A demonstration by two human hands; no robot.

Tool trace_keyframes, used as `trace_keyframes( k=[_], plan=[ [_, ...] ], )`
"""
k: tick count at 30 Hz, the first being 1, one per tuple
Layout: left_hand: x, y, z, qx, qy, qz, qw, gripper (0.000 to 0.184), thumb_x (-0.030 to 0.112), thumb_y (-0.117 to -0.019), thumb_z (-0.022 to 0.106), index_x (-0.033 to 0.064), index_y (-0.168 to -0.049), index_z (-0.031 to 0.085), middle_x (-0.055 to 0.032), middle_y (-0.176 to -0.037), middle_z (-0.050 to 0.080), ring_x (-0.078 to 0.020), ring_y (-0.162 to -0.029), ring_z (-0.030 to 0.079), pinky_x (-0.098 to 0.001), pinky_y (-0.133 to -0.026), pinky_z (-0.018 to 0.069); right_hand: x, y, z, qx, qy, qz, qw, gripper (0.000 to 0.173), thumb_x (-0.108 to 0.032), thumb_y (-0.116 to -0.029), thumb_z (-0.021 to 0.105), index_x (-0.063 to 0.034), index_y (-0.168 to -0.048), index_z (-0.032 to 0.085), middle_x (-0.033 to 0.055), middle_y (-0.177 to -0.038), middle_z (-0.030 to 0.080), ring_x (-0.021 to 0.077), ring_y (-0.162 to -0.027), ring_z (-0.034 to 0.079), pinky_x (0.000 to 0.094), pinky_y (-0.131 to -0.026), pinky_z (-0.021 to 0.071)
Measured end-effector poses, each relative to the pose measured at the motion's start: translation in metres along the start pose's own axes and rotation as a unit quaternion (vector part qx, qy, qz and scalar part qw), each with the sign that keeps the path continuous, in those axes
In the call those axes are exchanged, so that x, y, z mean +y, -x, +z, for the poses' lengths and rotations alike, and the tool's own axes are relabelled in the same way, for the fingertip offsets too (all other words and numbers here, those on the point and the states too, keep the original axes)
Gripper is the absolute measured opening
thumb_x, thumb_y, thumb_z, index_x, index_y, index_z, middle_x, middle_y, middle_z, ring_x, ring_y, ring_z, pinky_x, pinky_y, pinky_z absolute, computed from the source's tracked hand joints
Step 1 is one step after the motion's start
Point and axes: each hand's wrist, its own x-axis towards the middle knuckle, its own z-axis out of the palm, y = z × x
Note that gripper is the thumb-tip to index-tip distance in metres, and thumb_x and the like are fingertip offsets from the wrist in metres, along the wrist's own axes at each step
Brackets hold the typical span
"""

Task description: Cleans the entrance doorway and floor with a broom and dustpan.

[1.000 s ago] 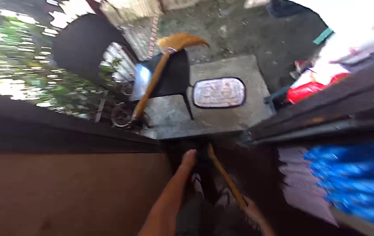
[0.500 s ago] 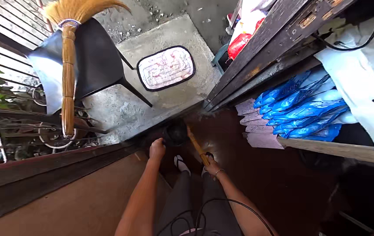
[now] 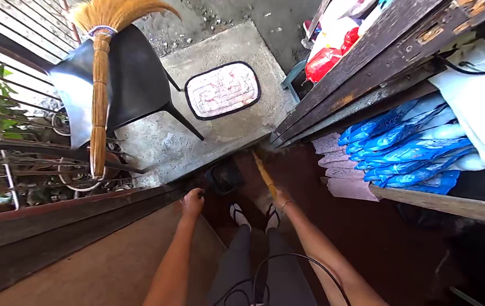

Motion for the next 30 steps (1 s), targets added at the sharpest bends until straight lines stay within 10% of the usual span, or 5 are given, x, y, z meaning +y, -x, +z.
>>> trace_keyframes(
  k=[11,16,23,30],
  plan=[
    [-0.007,-0.001,-0.015,-0.009,-0.024,0.008,1.000,0.034,-0.001,-0.0992,0.056,-0.0035,-0.132,0.063,-0.0254,-0.139,0.060,-0.0392,-0.135,0.055,-0.0512,-0.115,0.0395,0.075,0.080,0.038,-0.040,-0.011,-0.013,0.999,0.073,-0.004,-0.0993,0.057,-0.0109,-0.164,0.024,0.0268,-0.146,0.053,0.0403,-0.136,0.052,0.0521,-0.115,0.0389],
    [-0.003,-0.004,-0.017,-0.019,-0.028,0.025,0.999,0.034,-0.001,-0.1001,0.055,-0.0050,-0.133,0.062,-0.0264,-0.142,0.058,-0.0403,-0.138,0.052,-0.0528,-0.117,0.0372,0.084,0.058,0.048,0.000,-0.149,0.123,0.981,0.065,-0.011,-0.1035,0.055,-0.0083,-0.162,0.027,0.0283,-0.131,0.059,0.0370,-0.102,0.066,0.0487,-0.087,0.0539],
    [0.014,-0.009,-0.004,-0.021,-0.046,0.003,0.999,0.035,-0.001,-0.1005,0.054,-0.0042,-0.135,0.061,-0.0255,-0.145,0.056,-0.0393,-0.139,0.050,-0.0540,-0.117,0.0367,0.017,0.023,0.088,-0.091,-0.178,0.039,0.979,0.064,-0.009,-0.1019,0.058,-0.0103,-0.160,0.032,0.0263,-0.137,0.057,0.0365,-0.108,0.065,0.0494,-0.091,0.0525],
    [0.009,-0.014,-0.007,-0.020,-0.055,-0.003,0.998,0.035,-0.002,-0.0998,0.053,-0.0044,-0.134,0.061,-0.0259,-0.144,0.056,-0.0397,-0.139,0.051,-0.0537,-0.116,0.0374,0.083,0.071,0.038,-0.040,-0.219,0.043,0.974,0.065,-0.010,-0.1038,0.057,-0.0170,-0.162,0.029,0.0238,-0.127,0.060,0.0272,-0.080,0.061,0.0415,-0.072,0.0517]
  ],
)
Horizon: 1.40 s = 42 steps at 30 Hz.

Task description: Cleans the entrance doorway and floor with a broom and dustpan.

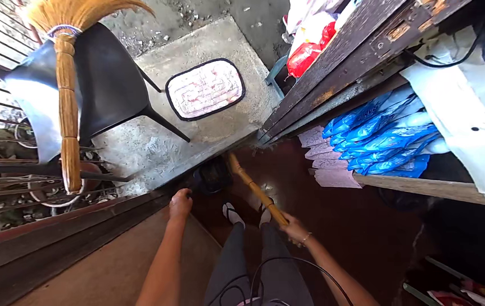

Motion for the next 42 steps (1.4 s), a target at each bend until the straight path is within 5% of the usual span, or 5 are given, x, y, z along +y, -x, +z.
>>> trace_keyframes(
  k=[6,13,23,34,42],
  plan=[
    [0.000,-0.002,-0.001,-0.004,-0.011,-0.002,1.000,0.035,-0.002,-0.0999,0.054,-0.0048,-0.133,0.062,-0.0257,-0.144,0.056,-0.0389,-0.139,0.051,-0.0527,-0.116,0.0373,0.019,-0.030,-0.037,0.111,-0.018,0.125,0.986,0.059,-0.011,-0.1039,0.055,-0.0084,-0.158,0.032,0.0249,-0.128,0.059,0.0303,-0.093,0.066,0.0429,-0.080,0.0543],
    [0.005,-0.007,0.003,0.006,-0.006,-0.008,1.000,0.034,-0.003,-0.0989,0.055,-0.0051,-0.132,0.062,-0.0259,-0.144,0.057,-0.0397,-0.139,0.050,-0.0530,-0.117,0.0369,-0.032,-0.050,0.065,-0.029,-0.029,0.040,0.998,0.061,-0.009,-0.1008,0.059,-0.0057,-0.157,0.035,0.0276,-0.137,0.057,0.0380,-0.112,0.064,0.0512,-0.094,0.0524],
    [0.004,-0.013,0.004,0.025,-0.002,-0.005,1.000,0.032,-0.003,-0.0972,0.058,-0.0063,-0.129,0.064,-0.0287,-0.140,0.058,-0.0426,-0.136,0.052,-0.0559,-0.115,0.0371,0.002,-0.008,-0.050,0.067,-0.096,0.043,0.992,0.054,-0.009,-0.1049,0.055,-0.0085,-0.156,0.037,0.0201,-0.115,0.060,0.0214,-0.073,0.056,0.0359,-0.066,0.0490],
    [0.004,-0.016,0.011,0.051,-0.007,-0.018,0.998,0.031,-0.002,-0.0964,0.059,-0.0048,-0.126,0.066,-0.0268,-0.138,0.060,-0.0410,-0.134,0.054,-0.0548,-0.114,0.0398,-0.072,-0.075,-0.103,0.096,0.232,0.037,0.967,0.066,-0.008,-0.0977,0.062,0.0050,-0.156,0.033,0.0291,-0.150,0.048,0.0417,-0.138,0.049,0.0553,-0.112,0.0406],
    [0.008,-0.021,0.014,0.056,-0.006,-0.027,0.998,0.030,-0.003,-0.0962,0.060,-0.0034,-0.126,0.067,-0.0260,-0.139,0.060,-0.0410,-0.135,0.054,-0.0560,-0.114,0.0388,0.002,-0.041,-0.057,-0.027,0.099,0.002,0.995,0.067,-0.011,-0.1029,0.058,-0.0171,-0.163,0.029,0.0245,-0.136,0.057,0.0333,-0.098,0.064,0.0465,-0.084,0.0522]
  ],
)
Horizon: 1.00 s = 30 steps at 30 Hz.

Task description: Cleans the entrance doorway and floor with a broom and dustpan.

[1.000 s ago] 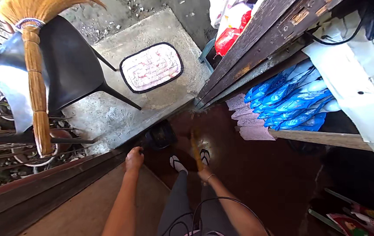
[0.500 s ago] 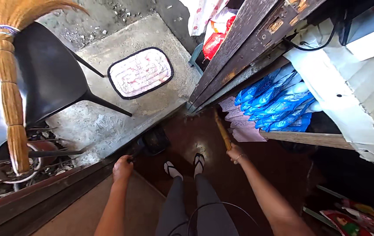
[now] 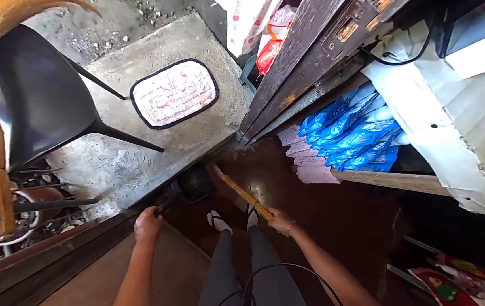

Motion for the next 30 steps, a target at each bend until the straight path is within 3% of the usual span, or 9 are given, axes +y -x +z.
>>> trace_keyframes(
  k=[2,6,9,13,16,19,22,27,30],
  plan=[
    [-0.001,-0.001,0.001,0.001,0.006,0.005,1.000,0.031,-0.003,-0.0959,0.060,-0.0049,-0.126,0.067,-0.0281,-0.139,0.059,-0.0427,-0.135,0.053,-0.0572,-0.114,0.0380,0.021,0.018,-0.015,0.005,-0.059,0.016,0.998,0.066,-0.009,-0.1035,0.058,-0.0165,-0.162,0.029,0.0244,-0.131,0.058,0.0286,-0.083,0.060,0.0421,-0.074,0.0510],
    [-0.004,-0.004,0.004,0.010,0.009,0.012,1.000,0.030,-0.002,-0.0953,0.061,-0.0062,-0.125,0.067,-0.0295,-0.138,0.059,-0.0447,-0.135,0.052,-0.0588,-0.114,0.0374,0.046,0.026,-0.067,0.099,-0.074,0.086,0.989,0.054,-0.013,-0.1040,0.058,-0.0098,-0.155,0.040,0.0223,-0.115,0.062,0.0263,-0.078,0.060,0.0403,-0.072,0.0506],
    [-0.004,-0.007,0.008,0.021,0.003,0.007,1.000,0.029,-0.003,-0.0948,0.062,-0.0059,-0.123,0.068,-0.0291,-0.137,0.060,-0.0443,-0.134,0.053,-0.0586,-0.114,0.0377,0.054,-0.002,-0.116,0.187,-0.053,0.110,0.975,0.050,-0.012,-0.1015,0.059,-0.0023,-0.149,0.046,0.0267,-0.125,0.062,0.0353,-0.098,0.066,0.0489,-0.086,0.0534],
    [-0.006,-0.010,0.013,0.046,0.002,0.017,0.999,0.027,-0.004,-0.0932,0.063,-0.0064,-0.120,0.069,-0.0295,-0.134,0.062,-0.0453,-0.131,0.056,-0.0596,-0.112,0.0394,0.035,-0.041,-0.178,0.234,0.055,0.092,0.966,0.056,-0.007,-0.0983,0.059,0.0052,-0.150,0.041,0.0293,-0.144,0.053,0.0418,-0.135,0.052,0.0559,-0.111,0.0416],
    [-0.006,-0.010,0.016,0.059,0.003,0.020,0.998,0.026,-0.005,-0.0923,0.064,-0.0070,-0.118,0.070,-0.0298,-0.132,0.063,-0.0461,-0.130,0.056,-0.0608,-0.111,0.0393,0.020,-0.071,-0.194,0.209,0.150,0.083,0.963,0.058,-0.009,-0.0978,0.062,0.0060,-0.151,0.041,0.0291,-0.148,0.050,0.0415,-0.140,0.048,0.0566,-0.113,0.0390],
    [-0.002,-0.006,0.015,0.059,0.001,0.017,0.998,0.026,-0.006,-0.0924,0.065,-0.0078,-0.118,0.069,-0.0310,-0.132,0.062,-0.0467,-0.130,0.055,-0.0609,-0.112,0.0386,0.019,-0.082,-0.174,0.184,0.152,0.076,0.968,0.063,-0.010,-0.0970,0.063,0.0065,-0.152,0.037,0.0299,-0.150,0.048,0.0423,-0.139,0.048,0.0565,-0.113,0.0396],
    [-0.001,-0.005,0.018,0.057,0.000,0.012,0.998,0.026,-0.005,-0.0924,0.065,-0.0072,-0.118,0.069,-0.0309,-0.133,0.062,-0.0468,-0.131,0.055,-0.0606,-0.112,0.0389,0.013,-0.059,-0.134,0.141,0.124,0.074,0.979,0.068,-0.007,-0.0961,0.063,0.0075,-0.155,0.032,0.0306,-0.151,0.045,0.0425,-0.140,0.047,0.0553,-0.114,0.0389],
    [0.000,-0.007,0.020,0.051,-0.007,-0.008,0.999,0.027,-0.003,-0.0930,0.065,-0.0044,-0.120,0.070,-0.0283,-0.135,0.062,-0.0452,-0.133,0.054,-0.0597,-0.112,0.0389,0.005,-0.039,-0.055,0.049,0.086,0.020,0.995,0.071,-0.008,-0.0971,0.063,0.0043,-0.158,0.027,0.0300,-0.148,0.050,0.0417,-0.137,0.050,0.0546,-0.113,0.0406],
    [0.002,-0.006,0.020,0.046,-0.009,-0.015,0.999,0.028,-0.003,-0.0932,0.065,-0.0044,-0.120,0.069,-0.0283,-0.135,0.061,-0.0447,-0.133,0.054,-0.0594,-0.113,0.0384,0.013,-0.042,-0.028,0.033,0.042,-0.020,0.998,0.068,-0.007,-0.0978,0.061,-0.0027,-0.159,0.031,0.0266,-0.146,0.053,0.0393,-0.135,0.053,0.0540,-0.112,0.0417]
  ],
)
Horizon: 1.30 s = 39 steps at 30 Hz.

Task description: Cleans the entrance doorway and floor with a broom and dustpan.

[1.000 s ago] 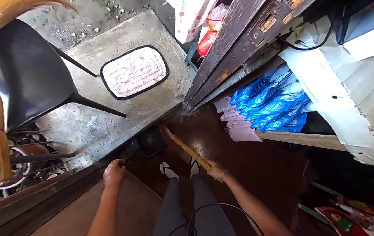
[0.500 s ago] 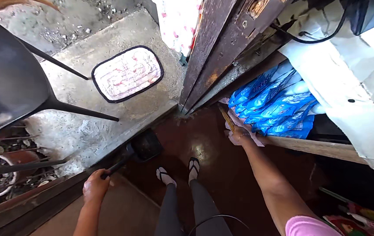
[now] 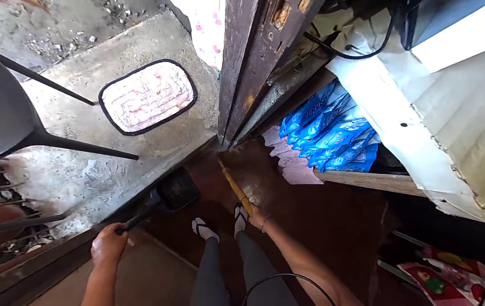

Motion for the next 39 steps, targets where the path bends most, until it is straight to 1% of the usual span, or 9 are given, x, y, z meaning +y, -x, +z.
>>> trace_keyframes(
  k=[4,9,15,19,21,23,28,33,39],
  plan=[
    [-0.004,0.002,-0.001,-0.016,0.002,-0.006,1.000,0.030,-0.001,-0.0946,0.064,-0.0040,-0.124,0.068,-0.0295,-0.138,0.059,-0.0459,-0.135,0.052,-0.0613,-0.114,0.0367,0.048,0.039,0.005,0.004,-0.100,0.004,0.995,0.069,-0.007,-0.1010,0.058,-0.0125,-0.163,0.028,0.0250,-0.148,0.052,0.0388,-0.125,0.060,0.0524,-0.103,0.0471],
    [-0.009,-0.003,0.001,-0.012,-0.009,-0.002,1.000,0.029,0.000,-0.0940,0.065,-0.0022,-0.122,0.069,-0.0277,-0.136,0.061,-0.0445,-0.134,0.053,-0.0596,-0.113,0.0382,0.109,0.102,0.041,0.021,-0.173,0.182,0.968,0.072,-0.013,-0.1046,0.053,-0.0167,-0.166,0.015,0.0266,-0.129,0.060,0.0349,-0.095,0.066,0.0469,-0.083,0.0538],
    [-0.007,-0.008,-0.001,-0.004,-0.009,0.005,1.000,0.028,-0.002,-0.0927,0.064,-0.0027,-0.120,0.070,-0.0277,-0.135,0.062,-0.0438,-0.132,0.055,-0.0596,-0.113,0.0387,0.104,0.041,0.003,0.054,-0.261,0.257,0.929,0.046,-0.014,-0.1060,0.050,-0.0031,-0.149,0.037,0.0143,-0.105,0.056,0.0177,-0.075,0.054,0.0326,-0.066,0.0474],
    [-0.008,-0.005,-0.002,0.002,0.002,0.014,1.000,0.027,-0.004,-0.0919,0.065,-0.0043,-0.119,0.070,-0.0284,-0.134,0.062,-0.0447,-0.132,0.054,-0.0591,-0.112,0.0391,0.027,0.002,-0.060,0.089,-0.227,0.180,0.953,0.040,-0.013,-0.1067,0.049,0.0028,-0.143,0.043,0.0158,-0.108,0.057,0.0185,-0.080,0.055,0.0321,-0.072,0.0484],
    [-0.009,-0.004,-0.003,0.002,0.006,0.018,1.000,0.027,-0.004,-0.0922,0.064,-0.0049,-0.119,0.069,-0.0291,-0.133,0.062,-0.0456,-0.131,0.055,-0.0599,-0.112,0.0392,-0.001,-0.011,-0.081,0.102,-0.183,0.153,0.966,0.044,-0.012,-0.1057,0.051,0.0023,-0.146,0.042,0.0199,-0.121,0.058,0.0228,-0.092,0.062,0.0359,-0.080,0.0519],
    [-0.007,-0.005,-0.004,0.002,0.012,0.021,1.000,0.027,-0.005,-0.0925,0.064,-0.0050,-0.119,0.070,-0.0297,-0.133,0.062,-0.0463,-0.131,0.055,-0.0604,-0.111,0.0395,-0.021,-0.016,-0.095,0.112,-0.149,0.143,0.972,0.051,-0.011,-0.1047,0.051,-0.0027,-0.153,0.035,0.0200,-0.131,0.057,0.0241,-0.100,0.065,0.0370,-0.083,0.0536],
    [-0.006,-0.004,-0.005,0.000,0.019,0.018,1.000,0.027,-0.005,-0.0927,0.063,-0.0051,-0.119,0.069,-0.0283,-0.134,0.062,-0.0446,-0.131,0.055,-0.0594,-0.111,0.0403,-0.054,-0.020,-0.090,0.114,-0.125,0.135,0.976,0.052,-0.011,-0.1042,0.049,-0.0027,-0.153,0.033,0.0185,-0.130,0.057,0.0217,-0.098,0.065,0.0353,-0.082,0.0538],
    [-0.005,-0.003,-0.008,-0.008,0.030,0.023,0.999,0.027,-0.005,-0.0933,0.062,-0.0066,-0.120,0.069,-0.0292,-0.136,0.061,-0.0451,-0.133,0.054,-0.0602,-0.112,0.0386,-0.051,-0.012,-0.049,0.049,-0.028,0.111,0.992,0.063,-0.010,-0.1023,0.053,-0.0035,-0.159,0.026,0.0234,-0.138,0.056,0.0302,-0.110,0.066,0.0434,-0.092,0.0532],
    [-0.006,-0.002,-0.011,-0.011,0.032,0.016,0.999,0.027,-0.005,-0.0929,0.063,-0.0052,-0.120,0.069,-0.0286,-0.135,0.061,-0.0453,-0.132,0.055,-0.0601,-0.111,0.0398,0.018,0.025,-0.059,0.084,-0.171,0.084,0.978,0.061,-0.009,-0.1035,0.056,-0.0160,-0.160,0.033,0.0222,-0.126,0.059,0.0265,-0.084,0.061,0.0411,-0.073,0.0515]
  ],
)
